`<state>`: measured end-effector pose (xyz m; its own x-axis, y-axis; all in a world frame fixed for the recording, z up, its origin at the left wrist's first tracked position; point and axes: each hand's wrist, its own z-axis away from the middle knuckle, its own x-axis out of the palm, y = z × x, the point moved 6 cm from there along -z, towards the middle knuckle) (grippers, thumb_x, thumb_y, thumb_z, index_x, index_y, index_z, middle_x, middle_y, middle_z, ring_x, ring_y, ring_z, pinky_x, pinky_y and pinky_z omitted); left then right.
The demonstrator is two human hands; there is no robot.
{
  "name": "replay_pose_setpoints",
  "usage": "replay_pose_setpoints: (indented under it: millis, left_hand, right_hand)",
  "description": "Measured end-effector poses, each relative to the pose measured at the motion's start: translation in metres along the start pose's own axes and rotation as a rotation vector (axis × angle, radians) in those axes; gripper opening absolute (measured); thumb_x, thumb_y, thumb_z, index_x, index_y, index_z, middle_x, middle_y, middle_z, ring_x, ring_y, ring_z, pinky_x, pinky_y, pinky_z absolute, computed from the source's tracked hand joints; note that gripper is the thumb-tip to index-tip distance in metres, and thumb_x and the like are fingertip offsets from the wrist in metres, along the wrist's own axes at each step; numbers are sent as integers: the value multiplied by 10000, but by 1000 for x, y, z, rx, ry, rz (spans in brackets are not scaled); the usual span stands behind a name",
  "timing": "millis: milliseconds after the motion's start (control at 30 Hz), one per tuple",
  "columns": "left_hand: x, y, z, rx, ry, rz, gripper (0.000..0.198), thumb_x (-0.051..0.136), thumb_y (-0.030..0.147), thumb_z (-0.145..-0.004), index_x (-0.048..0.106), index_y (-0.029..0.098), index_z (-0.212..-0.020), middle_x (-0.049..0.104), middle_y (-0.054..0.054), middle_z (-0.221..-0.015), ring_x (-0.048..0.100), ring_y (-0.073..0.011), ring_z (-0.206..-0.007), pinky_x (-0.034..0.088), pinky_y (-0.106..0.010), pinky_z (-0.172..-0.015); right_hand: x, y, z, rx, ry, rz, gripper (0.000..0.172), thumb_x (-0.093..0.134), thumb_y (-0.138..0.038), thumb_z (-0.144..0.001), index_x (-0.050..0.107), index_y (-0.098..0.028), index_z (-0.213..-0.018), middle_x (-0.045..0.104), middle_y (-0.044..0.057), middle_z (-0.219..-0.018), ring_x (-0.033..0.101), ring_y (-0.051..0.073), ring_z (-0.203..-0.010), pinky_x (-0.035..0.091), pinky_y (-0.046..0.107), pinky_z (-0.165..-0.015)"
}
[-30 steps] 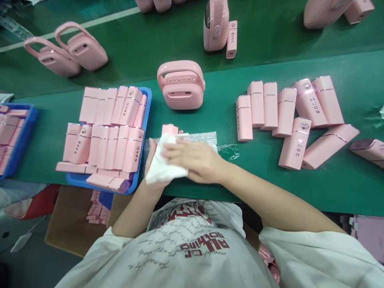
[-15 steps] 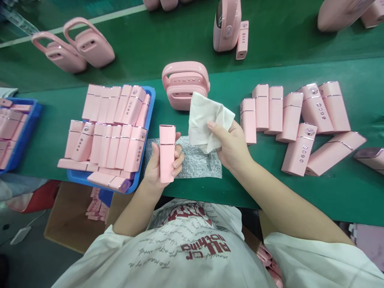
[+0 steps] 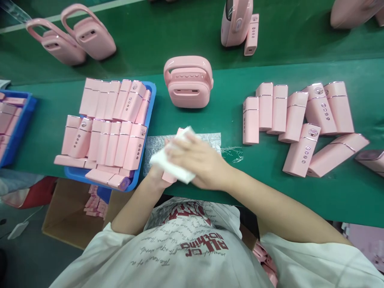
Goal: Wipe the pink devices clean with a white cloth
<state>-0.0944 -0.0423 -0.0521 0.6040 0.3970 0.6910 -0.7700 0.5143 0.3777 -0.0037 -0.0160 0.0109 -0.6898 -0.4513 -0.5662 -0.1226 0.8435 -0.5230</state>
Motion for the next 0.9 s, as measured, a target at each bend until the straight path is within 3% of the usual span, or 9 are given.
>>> replay_pose_setpoints:
  millis: [100,200,300,400,467,533,600,700,900]
  left_hand:
    - [0,2,3,-11,9,35,539,326,529,-981,656,103,-995,611,-34,-664,609,-114,-580,514,-218,-563]
    - [-2,4,5,28,28,21,409,425,440,-971,637,112,-850,582,-7,-587,550,-93,-470,420,-179,-409]
    - [-4,8,4,126,13,-54,360,479,421,-951,648,114,-873,639,-27,-663,607,-118,-549,450,-195,-443]
    - [-10,7,2,133,48,-81,399,456,447,-958,647,124,-1094,688,-49,-797,675,-158,-740,536,-248,-640]
    - [-12,5,2,88,64,-98,459,473,485,-944,623,121,-1181,700,-64,-849,684,-168,-779,547,-272,-713]
    - [-11,6,3,100,56,-167,495,538,525,-899,643,103,-1134,698,-63,-789,667,-151,-659,540,-249,-627]
    - [-7,7,4,140,17,-250,534,618,586,-818,658,101,-1039,667,-32,-668,594,-118,-482,480,-218,-459]
    - [1,7,6,170,-65,-312,635,695,659,-698,629,110,-1010,634,-6,-594,538,-103,-391,403,-196,-350]
    - [6,5,8,174,-123,-337,964,810,523,-652,370,151,-1426,660,9,-719,566,-101,-432,481,-215,-408]
  right_hand:
    - [9,-9,2,-122,-121,-52,343,395,-287,-984,616,-119,-1186,652,116,-1266,487,188,-1334,267,397,-1208]
    - [-5,11,3,72,32,-5,391,409,-221,-973,528,-167,-1342,576,103,-1371,406,195,-1392,313,425,-1189]
    - [-14,26,6,247,156,-11,508,389,-183,-971,365,-218,-1478,437,93,-1493,331,211,-1429,362,436,-1163]
    - [1,8,4,84,41,-65,448,356,-234,-984,440,-158,-1417,495,126,-1447,291,215,-1448,286,444,-1196]
    - [9,-6,3,-58,-43,-127,388,339,-271,-989,545,-135,-1288,607,133,-1328,400,212,-1398,285,432,-1194]
    - [3,-5,4,-47,16,-173,339,355,-314,-988,604,-165,-1163,696,106,-1161,583,206,-1226,403,407,-1113]
    - [-20,15,8,181,262,-190,280,391,-353,-977,628,-209,-1022,713,62,-953,679,184,-925,543,351,-863]
    - [-44,46,22,640,503,-226,270,459,-445,-934,609,-221,-953,622,18,-760,558,143,-589,464,282,-534]
    - [-12,44,10,902,77,-326,457,701,-489,-699,574,-200,-1029,653,35,-881,599,179,-748,486,299,-668]
